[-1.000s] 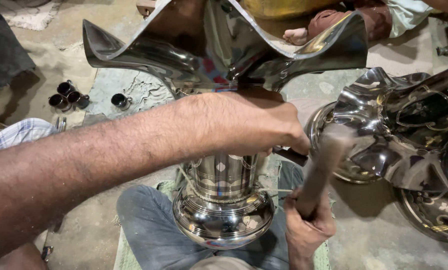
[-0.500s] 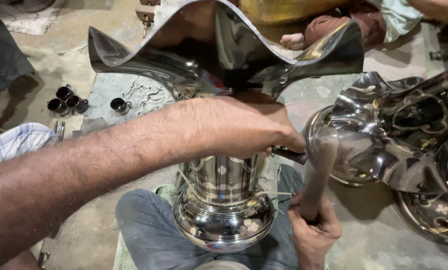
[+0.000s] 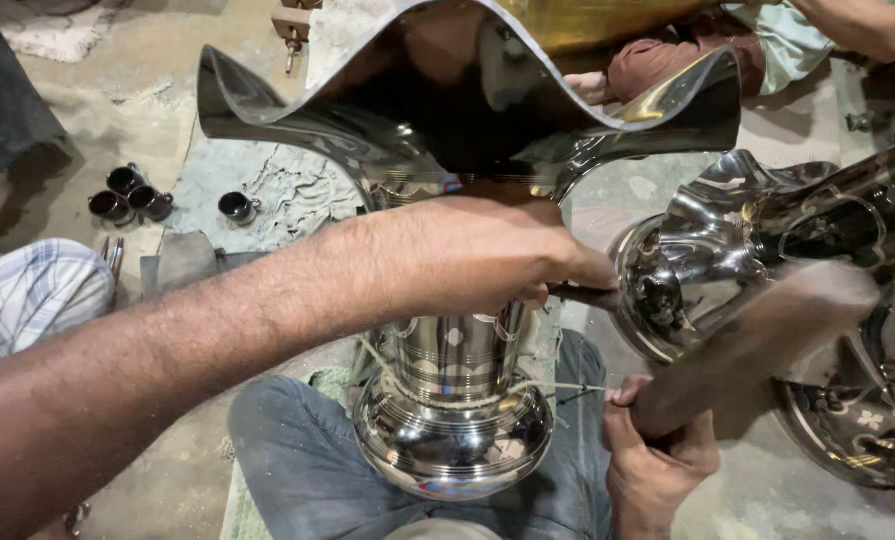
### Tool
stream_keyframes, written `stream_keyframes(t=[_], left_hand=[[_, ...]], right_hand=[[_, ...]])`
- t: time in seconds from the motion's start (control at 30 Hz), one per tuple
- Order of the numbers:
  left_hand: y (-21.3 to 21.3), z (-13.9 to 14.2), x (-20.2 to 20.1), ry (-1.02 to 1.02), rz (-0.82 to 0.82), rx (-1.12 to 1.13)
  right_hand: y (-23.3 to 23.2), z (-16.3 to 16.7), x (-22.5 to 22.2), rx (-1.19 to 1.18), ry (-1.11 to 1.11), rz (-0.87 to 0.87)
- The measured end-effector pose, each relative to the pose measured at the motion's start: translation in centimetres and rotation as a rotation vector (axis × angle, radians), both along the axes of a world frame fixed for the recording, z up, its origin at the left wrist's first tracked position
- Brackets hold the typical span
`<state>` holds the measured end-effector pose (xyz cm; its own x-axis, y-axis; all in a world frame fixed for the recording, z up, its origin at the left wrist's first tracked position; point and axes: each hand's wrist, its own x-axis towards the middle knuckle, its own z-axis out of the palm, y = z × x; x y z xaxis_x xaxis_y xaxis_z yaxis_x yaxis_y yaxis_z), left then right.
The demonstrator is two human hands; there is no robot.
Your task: The person is sitting on the floor and using a hammer and chisel to engrave a decorative pattern onto a large, polished metal vase. They repeatedly strike the chisel to create a raised design on the vase's surface.
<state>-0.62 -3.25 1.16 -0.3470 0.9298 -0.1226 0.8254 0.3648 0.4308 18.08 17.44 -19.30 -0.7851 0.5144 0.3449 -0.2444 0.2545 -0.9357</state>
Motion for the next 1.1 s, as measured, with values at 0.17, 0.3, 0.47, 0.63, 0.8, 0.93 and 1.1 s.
stream_keyframes(t=[0.17, 0.3, 0.47, 0.63, 0.8, 0.93, 1.1], left_hand=[[-0.6, -0.5, 0.3, 0.071, -0.014, 0.217], [-1.3, -1.2, 0.5, 0.015, 0.045, 0.133], [-2.1, -1.5, 0.4, -0.074, 0.097, 0.225], [-2.9, -1.8, 0.8, -0.038, 0.096, 0.338], [-3.3, -2.4, 1.3, 0.015, 0.175, 0.359], [-4.0, -2.7, 1.4, 0.022, 0.154, 0.406], [-4.2, -3.2, 1.9, -0.028, 0.203, 0.408]], right_hand=[[0.2, 1.2, -0.6, -0.013, 0.085, 0.038], [0.1, 2.5, -1.0, -0.147, 0.064, 0.128], [-0.5, 4.6, -1.5, -0.095, -0.018, 0.027], [-0.5, 6.0, -1.9, -0.015, 0.034, 0.079], [0.3, 6.0, -2.0, 0.154, 0.008, 0.048], [1.1, 6.5, -2.1, 0.165, 0.038, 0.143], [0.9, 8.1, -2.2, 0.29, 0.043, 0.174]])
